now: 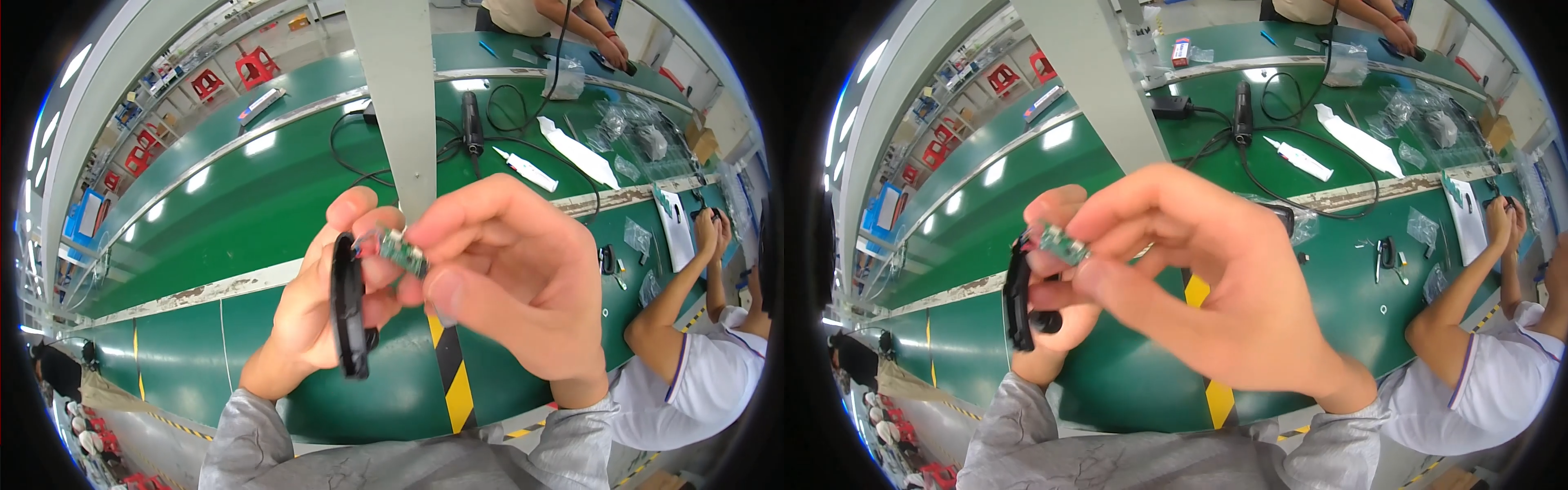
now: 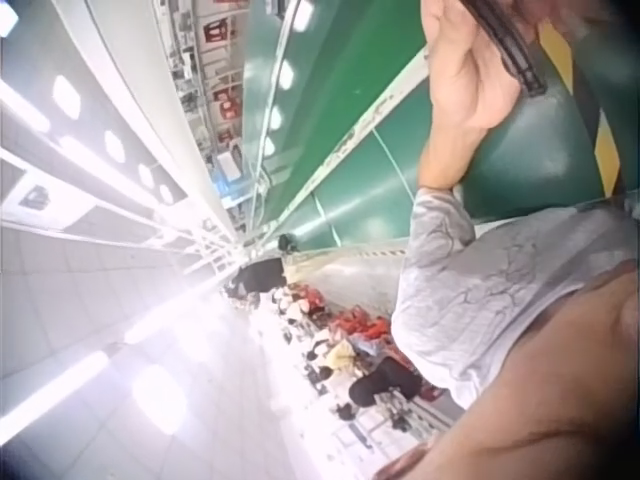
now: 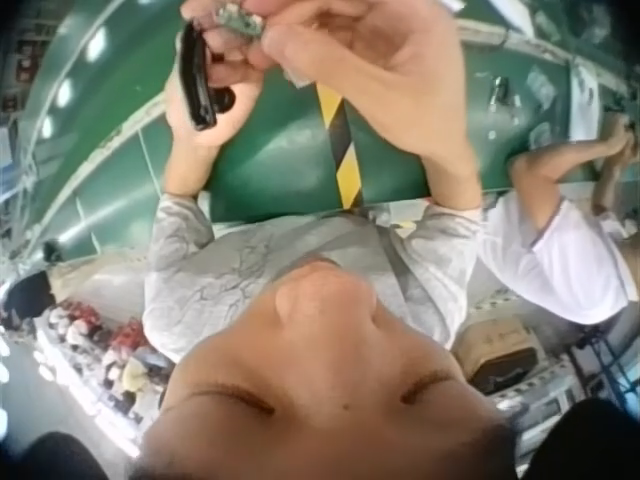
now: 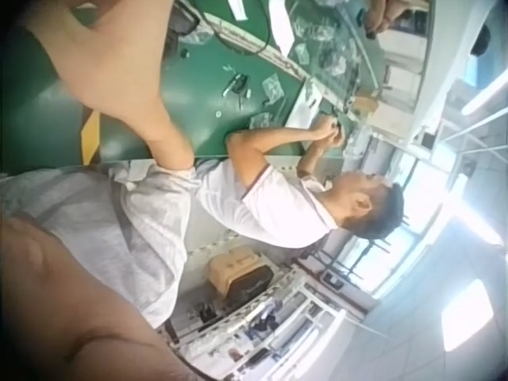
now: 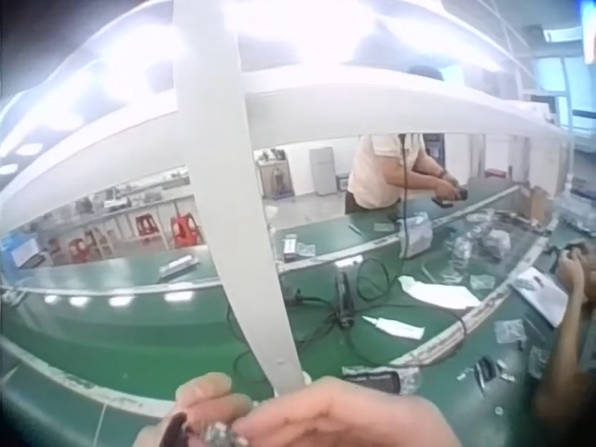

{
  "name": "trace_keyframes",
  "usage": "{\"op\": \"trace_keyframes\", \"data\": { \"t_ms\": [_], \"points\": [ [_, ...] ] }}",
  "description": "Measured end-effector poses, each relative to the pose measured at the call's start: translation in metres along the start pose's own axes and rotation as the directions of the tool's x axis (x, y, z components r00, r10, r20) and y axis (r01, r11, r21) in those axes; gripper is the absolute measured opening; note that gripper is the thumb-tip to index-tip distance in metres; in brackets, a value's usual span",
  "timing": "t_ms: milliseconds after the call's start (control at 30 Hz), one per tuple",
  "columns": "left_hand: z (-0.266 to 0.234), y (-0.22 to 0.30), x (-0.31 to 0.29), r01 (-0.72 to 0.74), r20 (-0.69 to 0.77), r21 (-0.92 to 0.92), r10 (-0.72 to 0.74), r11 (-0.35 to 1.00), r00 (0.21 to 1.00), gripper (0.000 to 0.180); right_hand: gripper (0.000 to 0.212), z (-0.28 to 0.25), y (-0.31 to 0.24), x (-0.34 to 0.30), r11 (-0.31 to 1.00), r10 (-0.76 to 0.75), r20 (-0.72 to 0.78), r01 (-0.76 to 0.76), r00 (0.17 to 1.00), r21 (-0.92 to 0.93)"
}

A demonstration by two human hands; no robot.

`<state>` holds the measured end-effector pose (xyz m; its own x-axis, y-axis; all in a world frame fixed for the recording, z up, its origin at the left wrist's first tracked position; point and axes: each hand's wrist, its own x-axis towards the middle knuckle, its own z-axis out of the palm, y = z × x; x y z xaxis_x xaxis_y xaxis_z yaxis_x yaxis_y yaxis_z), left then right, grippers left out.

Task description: The person assembles small electronic components by hand, inserting a PCB and a battery into a plastic housing unit.

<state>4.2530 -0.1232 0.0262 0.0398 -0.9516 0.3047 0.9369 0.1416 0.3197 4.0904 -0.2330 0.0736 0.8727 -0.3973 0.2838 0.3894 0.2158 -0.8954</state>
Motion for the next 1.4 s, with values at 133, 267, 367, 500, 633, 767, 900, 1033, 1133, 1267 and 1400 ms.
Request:
{"op": "trace_keyframes", "data": {
  "t_ms": [133, 267, 367, 500, 633, 767, 900, 1033, 1133, 1267, 1400],
  "points": [
    [-0.02, 0.004, -0.019, 0.045, -0.144, 0.059, -0.036, 0.997, 0.989, 0.045, 0.028, -0.013, 0.02, -0.041, 0.752, -0.127, -0.137, 0.006, 0.982, -0.659],
    [-0.044, -0.01, -0.053, 0.295, -0.326, 0.07, -0.258, 0.953, 0.91, 0.051, 0.011, -0.043, 0.057, -0.209, 0.802, 0.594, 0.207, -0.548, 0.778, -0.238],
    [-0.071, -0.008, -0.072, 0.415, -0.394, 0.016, -0.375, 0.91, 0.839, 0.051, 0.023, -0.043, 0.209, -0.405, 0.866, 0.457, -0.752, -0.43, 0.474, 0.255],
    [-0.102, -0.012, -0.091, 0.477, -0.343, -0.078, -0.473, 0.876, 0.812, 0.049, 0.044, 0.02, 0.33, -0.532, 0.733, 0.563, -0.815, -0.538, 0.138, 0.416],
    [-0.119, -0.019, -0.103, 0.512, -0.323, -0.089, -0.511, 0.854, 0.796, 0.045, 0.062, 0.053, 0.269, -0.461, 0.454, 0.474, -0.808, -0.884, 0.35, -0.116],
    [-0.127, -0.019, -0.108, 0.466, -0.321, -0.179, -0.499, 0.866, 0.805, 0.041, 0.068, 0.047, 0.302, -0.497, 0.497, 0.618, -0.728, -0.865, 0.297, 0.069],
    [-0.138, -0.013, -0.113, 0.42, -0.326, -0.133, -0.44, 0.898, 0.837, 0.043, 0.065, 0.047, 0.251, -0.501, 0.318, 0.789, -0.59, -0.936, 0.171, 0.154],
    [-0.146, -0.013, -0.115, 0.322, -0.291, -0.243, -0.385, 0.915, 0.876, 0.045, 0.062, 0.043, 0.079, -0.442, 0.189, 0.936, -0.352, -0.808, -0.025, 0.558],
    [-0.144, -0.007, -0.122, 0.334, -0.194, -0.249, -0.385, 0.909, 0.902, 0.044, 0.069, 0.039, 0.014, -0.392, 0.525, 0.786, -0.58, -0.725, 0.212, 0.447],
    [-0.147, -0.012, -0.118, 0.353, -0.228, -0.189, -0.391, 0.916, 0.892, 0.04, 0.07, -0.002, 0.052, -0.346, 0.895, 0.445, -0.539, -0.376, 0.715, 0.239],
    [-0.142, -0.014, -0.12, 0.362, -0.219, -0.15, -0.388, 0.92, 0.895, 0.04, 0.07, -0.018, 0.143, -0.265, 0.958, 0.187, -0.303, -0.105, 0.934, 0.267]
  ]
}}
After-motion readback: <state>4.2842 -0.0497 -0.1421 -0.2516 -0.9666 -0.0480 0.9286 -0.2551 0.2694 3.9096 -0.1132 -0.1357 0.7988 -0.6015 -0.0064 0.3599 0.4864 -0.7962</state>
